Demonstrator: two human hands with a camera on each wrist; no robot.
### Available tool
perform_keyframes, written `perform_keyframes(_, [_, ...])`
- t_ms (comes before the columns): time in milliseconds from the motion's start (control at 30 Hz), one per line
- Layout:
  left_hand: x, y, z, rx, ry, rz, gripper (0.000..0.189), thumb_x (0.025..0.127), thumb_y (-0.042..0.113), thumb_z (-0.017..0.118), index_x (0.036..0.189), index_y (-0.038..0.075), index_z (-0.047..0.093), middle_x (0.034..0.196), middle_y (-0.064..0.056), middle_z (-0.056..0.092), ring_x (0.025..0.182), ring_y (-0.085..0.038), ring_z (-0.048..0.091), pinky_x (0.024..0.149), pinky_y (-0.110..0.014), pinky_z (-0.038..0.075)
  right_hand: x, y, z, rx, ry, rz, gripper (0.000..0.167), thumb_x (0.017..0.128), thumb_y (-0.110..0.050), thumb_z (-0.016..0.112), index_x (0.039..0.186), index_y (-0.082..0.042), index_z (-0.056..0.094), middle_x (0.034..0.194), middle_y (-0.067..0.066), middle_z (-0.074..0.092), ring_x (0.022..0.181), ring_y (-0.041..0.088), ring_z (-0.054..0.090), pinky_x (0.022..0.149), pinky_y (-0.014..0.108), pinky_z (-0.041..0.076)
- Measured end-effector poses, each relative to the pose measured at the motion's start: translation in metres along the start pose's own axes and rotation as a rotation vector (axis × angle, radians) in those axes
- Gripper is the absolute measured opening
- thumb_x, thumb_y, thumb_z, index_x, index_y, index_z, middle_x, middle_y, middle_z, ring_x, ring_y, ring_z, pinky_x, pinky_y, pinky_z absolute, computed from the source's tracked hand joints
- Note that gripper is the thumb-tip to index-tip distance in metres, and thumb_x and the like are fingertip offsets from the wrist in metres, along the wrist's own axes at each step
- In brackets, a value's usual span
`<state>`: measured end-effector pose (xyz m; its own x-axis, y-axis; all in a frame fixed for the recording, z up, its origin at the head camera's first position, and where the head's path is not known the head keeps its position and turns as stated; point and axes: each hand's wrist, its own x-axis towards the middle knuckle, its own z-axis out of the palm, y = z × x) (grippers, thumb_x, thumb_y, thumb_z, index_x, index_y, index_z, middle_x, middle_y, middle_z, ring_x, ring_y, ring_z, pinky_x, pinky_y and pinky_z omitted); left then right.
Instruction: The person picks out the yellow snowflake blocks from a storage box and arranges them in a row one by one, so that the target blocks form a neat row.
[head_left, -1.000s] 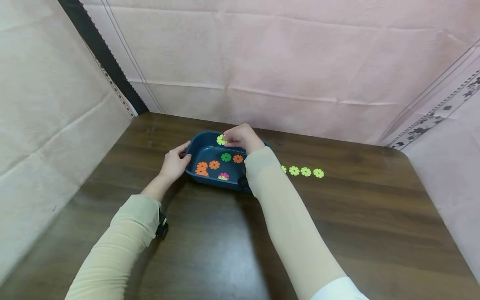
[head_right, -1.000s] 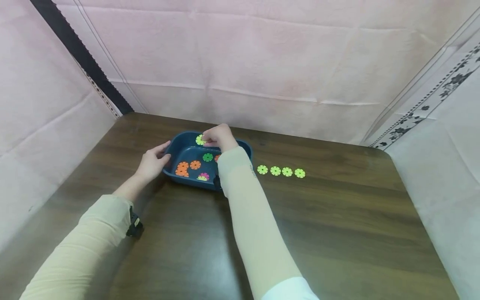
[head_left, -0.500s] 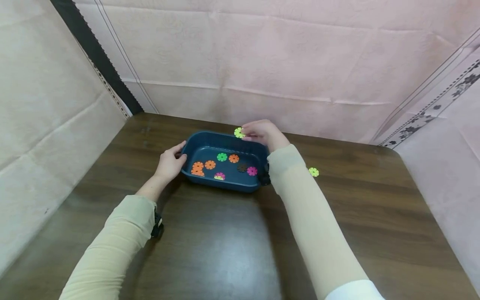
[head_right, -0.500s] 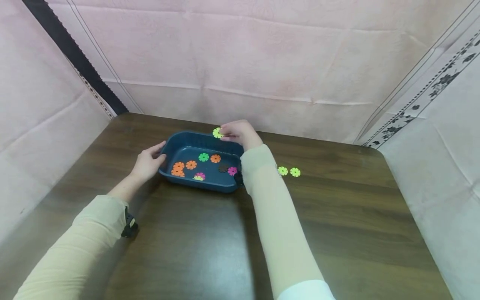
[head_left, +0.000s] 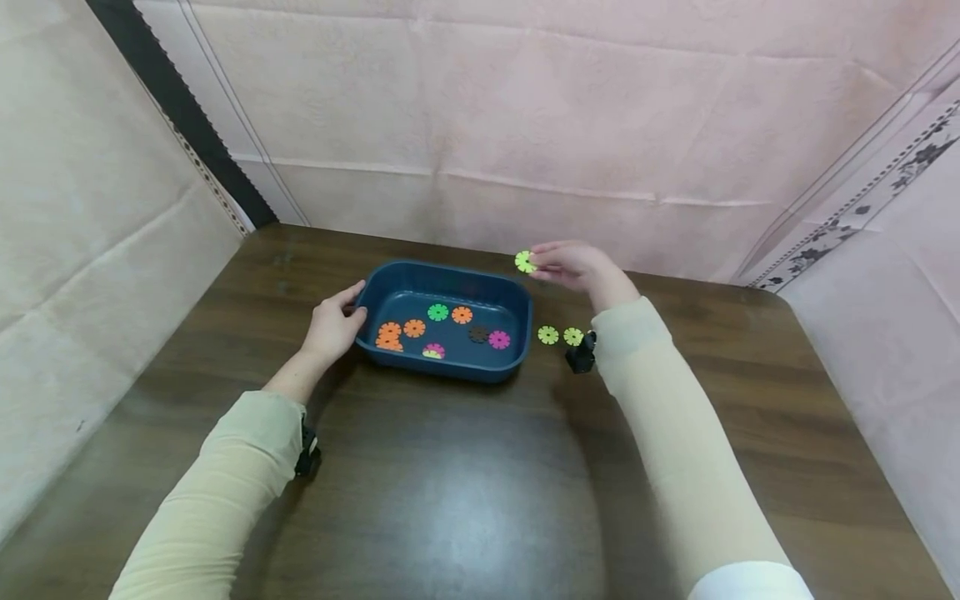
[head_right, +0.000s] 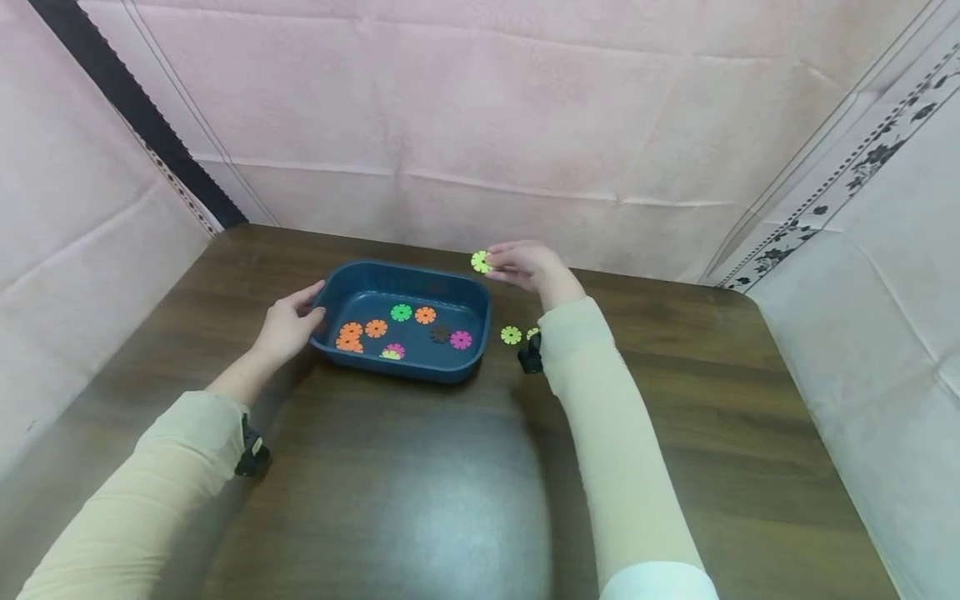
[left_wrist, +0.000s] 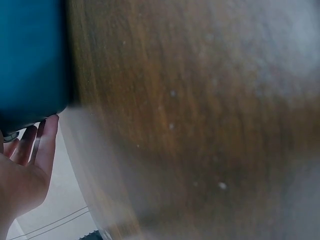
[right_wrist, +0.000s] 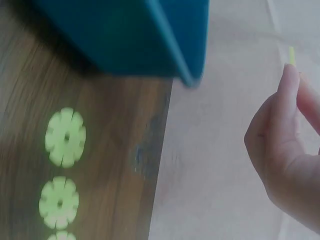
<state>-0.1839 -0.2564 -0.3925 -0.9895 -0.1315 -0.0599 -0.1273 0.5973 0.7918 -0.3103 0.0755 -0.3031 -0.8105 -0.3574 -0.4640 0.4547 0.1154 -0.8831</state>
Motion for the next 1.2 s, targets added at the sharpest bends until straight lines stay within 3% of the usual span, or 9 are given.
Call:
perform_keyframes(167, [-0.001, 0.002, 0.0, 0.006, -0.001, 0.001, 0.051, 0.099, 0.015, 0.04, 0.148, 0.011, 0.026, 0.144, -0.023, 0.038, 0.125, -0.037, 0.045, 0.1, -0.05, 0.043, -0.008, 0.004, -0.027, 0.028, -0.01, -0.014, 0.049, 0.093, 0.005, 0.046, 0.14, 0.007, 0.031, 0.084, 0.0, 0.06, 0.074, 0.009, 0.061, 0.072, 0.017, 0.054])
perform_keyframes(333, [0.0, 0.002, 0.0, 0.002, 0.002, -0.001, 0.05, 0.1, 0.016, 0.04, 0.148, 0.012, 0.026, 0.145, -0.023, 0.038, 0.124, -0.037, 0.045, 0.099, -0.05, 0.045, -0.016, 0.011, -0.058, 0.053, 0.009, 0.006, 0.03, 0.093, 0.004, 0.047, 0.123, 0.001, 0.044, 0.086, 0.0, 0.059, 0.076, 0.009, 0.062, 0.077, 0.018, 0.054])
perform_keyframes(633, [0.001, 0.001, 0.0, -0.006, 0.009, 0.005, 0.05, 0.1, 0.017, 0.04, 0.148, 0.013, 0.027, 0.145, -0.022, 0.038, 0.125, -0.037, 0.045, 0.098, -0.05, 0.045, -0.03, 0.033, -0.105, 0.143, 0.01, 0.035, 0.031, 0.092, 0.004, 0.049, 0.122, -0.003, 0.043, 0.085, 0.0, 0.062, 0.078, 0.009, 0.063, 0.078, 0.017, 0.054])
perform_keyframes(733, [0.001, 0.001, 0.0, -0.006, 0.011, 0.003, 0.05, 0.1, 0.016, 0.04, 0.148, 0.013, 0.027, 0.145, -0.022, 0.038, 0.125, -0.037, 0.045, 0.098, -0.05, 0.045, -0.032, 0.043, -0.12, 0.16, 0.007, 0.046, 0.039, 0.094, 0.004, 0.046, 0.131, -0.003, 0.037, 0.084, -0.001, 0.063, 0.078, 0.008, 0.063, 0.077, 0.017, 0.053])
perform_keyframes(867, [0.001, 0.001, 0.001, -0.002, 0.015, 0.008, 0.05, 0.099, 0.016, 0.04, 0.148, 0.012, 0.028, 0.145, -0.022, 0.038, 0.125, -0.037, 0.045, 0.099, -0.05, 0.045, -0.037, 0.056, -0.139, 0.161, -0.001, 0.054, 0.063, 0.094, 0.004, 0.043, 0.148, 0.0, 0.01, 0.084, -0.003, 0.063, 0.078, 0.006, 0.063, 0.078, 0.016, 0.053])
perform_keyframes(933, [0.001, 0.001, 0.001, 0.0, 0.013, 0.008, 0.05, 0.099, 0.016, 0.04, 0.148, 0.012, 0.028, 0.145, -0.023, 0.038, 0.126, -0.037, 0.045, 0.099, -0.05, 0.044, -0.04, 0.062, -0.15, 0.155, -0.008, 0.058, 0.063, 0.095, 0.004, 0.043, 0.147, 0.001, 0.01, 0.085, -0.003, 0.063, 0.079, 0.006, 0.063, 0.078, 0.016, 0.053])
perform_keyframes(1033, [0.001, 0.001, 0.001, 0.0, 0.008, 0.004, 0.05, 0.1, 0.016, 0.04, 0.148, 0.012, 0.028, 0.146, -0.022, 0.037, 0.126, -0.037, 0.045, 0.099, -0.05, 0.044, -0.044, 0.071, -0.164, 0.171, -0.011, 0.075, 0.043, 0.094, 0.004, 0.045, 0.135, -0.003, 0.032, 0.084, -0.002, 0.065, 0.079, 0.006, 0.064, 0.078, 0.017, 0.053])
perform_keyframes(1133, [0.002, 0.0, 0.001, -0.002, 0.005, 0.003, 0.05, 0.1, 0.016, 0.04, 0.148, 0.012, 0.027, 0.146, -0.022, 0.036, 0.127, -0.037, 0.043, 0.1, -0.05, 0.043, -0.049, 0.079, -0.175, 0.208, -0.004, 0.104, 0.017, 0.094, 0.004, 0.045, 0.106, -0.006, 0.049, 0.083, 0.0, 0.066, 0.078, 0.008, 0.065, 0.077, 0.018, 0.054])
perform_keyframes(1200, [0.002, 0.0, 0.0, -0.001, 0.004, 0.003, 0.05, 0.1, 0.017, 0.04, 0.148, 0.012, 0.027, 0.147, -0.022, 0.036, 0.128, -0.037, 0.043, 0.101, -0.05, 0.043, -0.051, 0.083, -0.181, 0.219, -0.003, 0.12, 0.016, 0.094, 0.004, 0.044, 0.094, -0.009, 0.054, 0.082, 0.001, 0.067, 0.078, 0.008, 0.065, 0.077, 0.019, 0.055])
